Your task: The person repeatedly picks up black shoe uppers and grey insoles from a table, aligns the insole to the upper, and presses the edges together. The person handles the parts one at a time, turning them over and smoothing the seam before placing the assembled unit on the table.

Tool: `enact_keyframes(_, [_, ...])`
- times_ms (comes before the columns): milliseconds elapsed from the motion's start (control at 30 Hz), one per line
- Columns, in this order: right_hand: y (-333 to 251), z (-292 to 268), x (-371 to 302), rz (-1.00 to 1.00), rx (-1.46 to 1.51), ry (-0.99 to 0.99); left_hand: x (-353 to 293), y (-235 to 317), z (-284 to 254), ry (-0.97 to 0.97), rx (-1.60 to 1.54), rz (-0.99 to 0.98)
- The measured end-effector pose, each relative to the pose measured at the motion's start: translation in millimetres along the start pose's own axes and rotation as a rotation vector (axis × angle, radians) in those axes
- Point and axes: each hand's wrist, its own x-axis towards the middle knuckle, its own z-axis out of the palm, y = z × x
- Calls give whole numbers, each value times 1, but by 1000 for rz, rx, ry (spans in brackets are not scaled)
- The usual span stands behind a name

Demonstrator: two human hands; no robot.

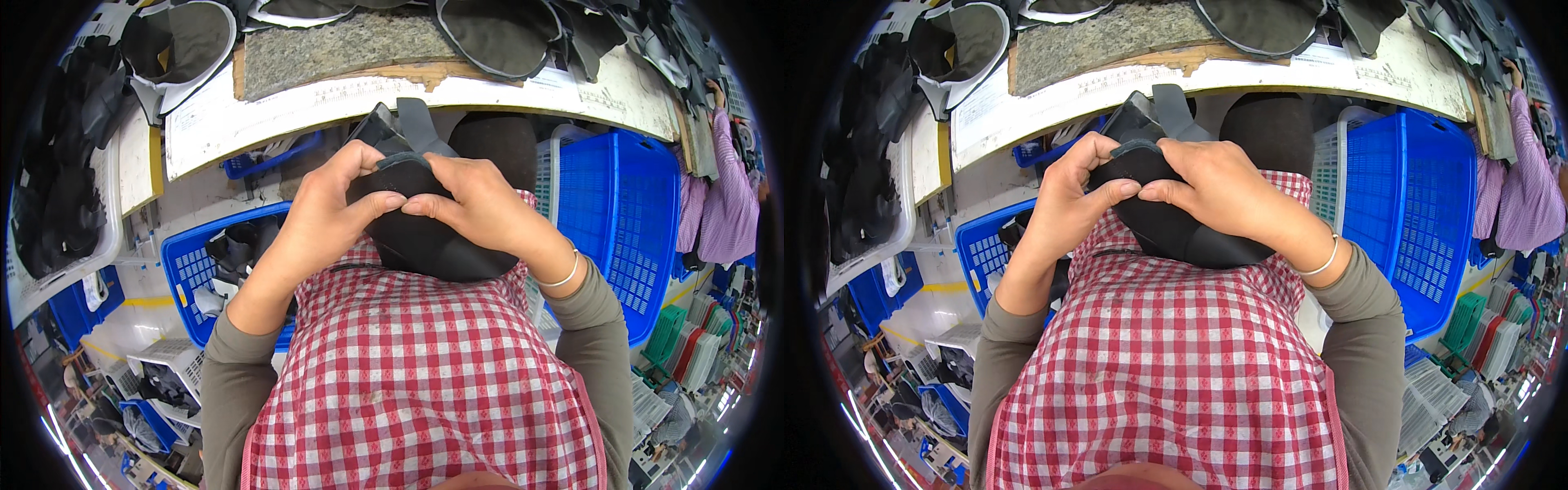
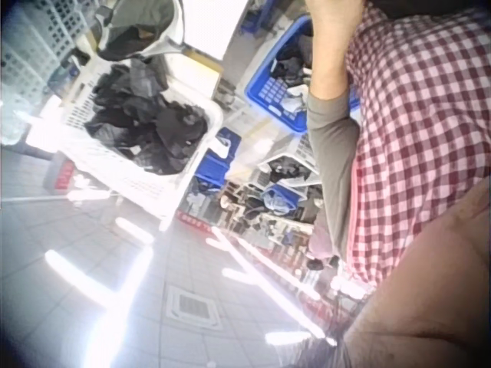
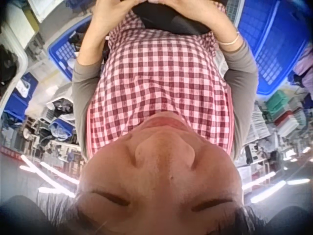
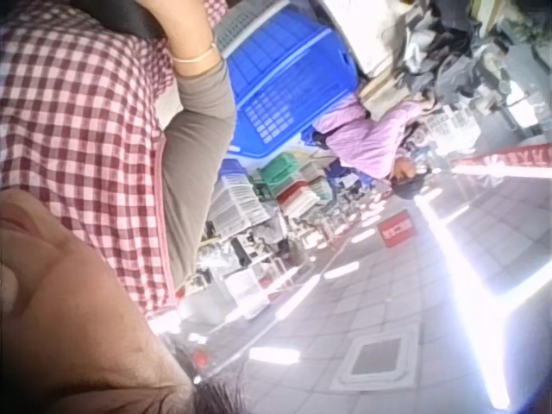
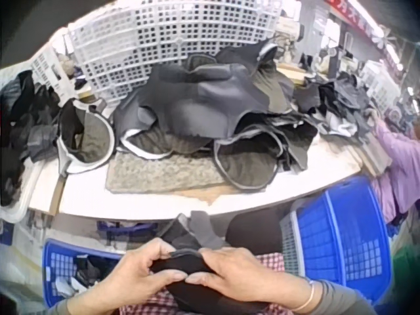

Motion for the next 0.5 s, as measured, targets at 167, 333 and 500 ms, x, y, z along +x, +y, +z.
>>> enact_keyframes(167, [8,-1,3,15,23,-108,-4,-1,8,42,63,-36])
enact_keyframes(333, [15,2,6,-16,103,-182,-4,-6,4,25,41,-56])
enact_keyframes(500, [14,8,2,-7,36,-80,-2,-10,-6,-34,-5,24])
